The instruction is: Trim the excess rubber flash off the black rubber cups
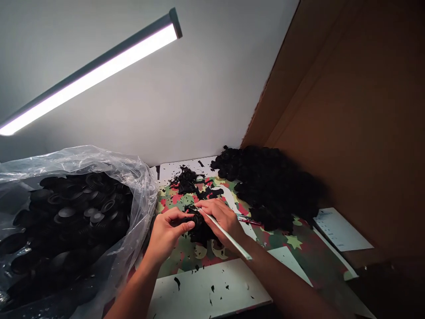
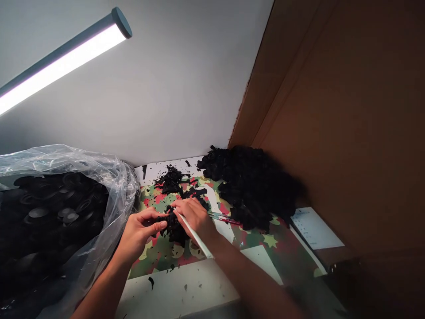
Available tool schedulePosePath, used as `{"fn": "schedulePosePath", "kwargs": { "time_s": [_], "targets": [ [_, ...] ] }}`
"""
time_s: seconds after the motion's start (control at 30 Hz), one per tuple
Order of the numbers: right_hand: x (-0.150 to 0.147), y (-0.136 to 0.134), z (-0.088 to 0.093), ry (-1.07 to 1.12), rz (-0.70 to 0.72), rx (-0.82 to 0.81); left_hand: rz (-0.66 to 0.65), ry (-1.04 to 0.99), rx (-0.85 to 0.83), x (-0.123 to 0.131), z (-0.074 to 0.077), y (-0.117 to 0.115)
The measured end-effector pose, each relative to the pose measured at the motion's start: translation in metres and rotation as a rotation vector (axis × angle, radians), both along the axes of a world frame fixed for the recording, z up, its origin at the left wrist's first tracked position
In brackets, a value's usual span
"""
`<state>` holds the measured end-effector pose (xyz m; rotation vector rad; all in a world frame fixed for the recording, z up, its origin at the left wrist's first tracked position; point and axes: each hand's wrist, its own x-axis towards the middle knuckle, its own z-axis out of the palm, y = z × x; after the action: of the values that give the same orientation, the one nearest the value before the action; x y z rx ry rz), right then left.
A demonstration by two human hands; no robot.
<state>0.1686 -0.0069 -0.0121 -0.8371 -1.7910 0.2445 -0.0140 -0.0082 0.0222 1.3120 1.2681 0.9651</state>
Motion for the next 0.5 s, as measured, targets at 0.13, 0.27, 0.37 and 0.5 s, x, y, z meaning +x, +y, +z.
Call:
{"fn": "schedulePosePath", "kwargs": {
  "time_s": [0.13,0.27,0.37,0.5],
  "targets": [
    [0.0044,-0.0019,0.0071,0.221,0.042,-0.234,0.004,-0.052,-0.023,-0.0031,-0.0031,0.0008],
    [0.0048,-0.0011,0.0051,0.361,0.017,-0.406,0.017,-0.126,0.007,-0.0036,-0.0041,0.002],
    [0.007,0.0007,0.0043,0.442,-0.036,-0.536,0.035,-0.147,0.025,-0.0029,-0.0035,0.0022],
    [0.009,-0.0002,0.0087,0.457,-0.045,-0.572,0.035,-0.166,0.055,-0.0026,-0.0054,0.0019]
  ]
}}
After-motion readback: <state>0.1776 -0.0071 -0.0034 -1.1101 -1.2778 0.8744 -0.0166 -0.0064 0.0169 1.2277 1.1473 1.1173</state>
